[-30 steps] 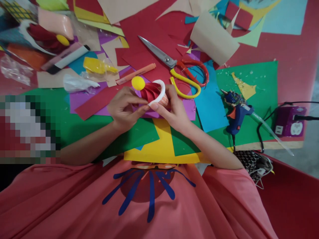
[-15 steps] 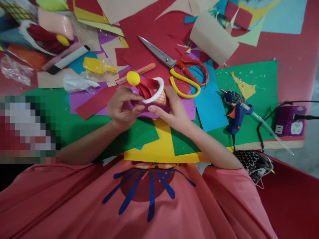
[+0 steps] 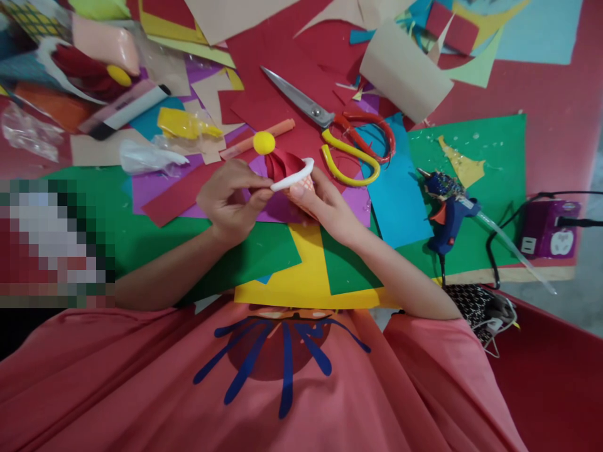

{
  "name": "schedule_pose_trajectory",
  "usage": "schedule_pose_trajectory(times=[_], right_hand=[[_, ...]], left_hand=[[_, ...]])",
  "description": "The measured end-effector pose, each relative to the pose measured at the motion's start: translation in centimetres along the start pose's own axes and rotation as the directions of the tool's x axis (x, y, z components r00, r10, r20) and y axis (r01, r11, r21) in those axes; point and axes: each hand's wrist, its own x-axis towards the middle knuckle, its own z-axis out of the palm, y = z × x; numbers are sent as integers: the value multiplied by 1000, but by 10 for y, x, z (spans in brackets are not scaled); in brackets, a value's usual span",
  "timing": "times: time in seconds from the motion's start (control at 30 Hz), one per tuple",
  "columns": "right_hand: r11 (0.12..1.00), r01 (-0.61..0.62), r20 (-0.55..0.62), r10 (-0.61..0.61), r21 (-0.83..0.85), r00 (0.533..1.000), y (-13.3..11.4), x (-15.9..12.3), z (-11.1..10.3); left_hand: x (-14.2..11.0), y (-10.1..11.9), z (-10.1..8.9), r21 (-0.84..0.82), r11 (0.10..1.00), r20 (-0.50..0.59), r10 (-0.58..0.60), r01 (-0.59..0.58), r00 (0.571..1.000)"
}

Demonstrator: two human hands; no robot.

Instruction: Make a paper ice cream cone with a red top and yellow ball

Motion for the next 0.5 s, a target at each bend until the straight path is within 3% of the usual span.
schedule_pose_trajectory(times=[0.13,0.37,0.5], right_hand=[[994,-43,41,39,104,998,-3,1,0],[998,-33,-45,35,53,998,-1,0,2],[998,-27,-52,30,55,998,0,1,2]], left_hand=[[-1,1,0,-15,1000,7,-15,15,1000],[1,4,2,-9,998,45,57,-57,997],[1,5,3,-7,1000,60,26,-25,998]])
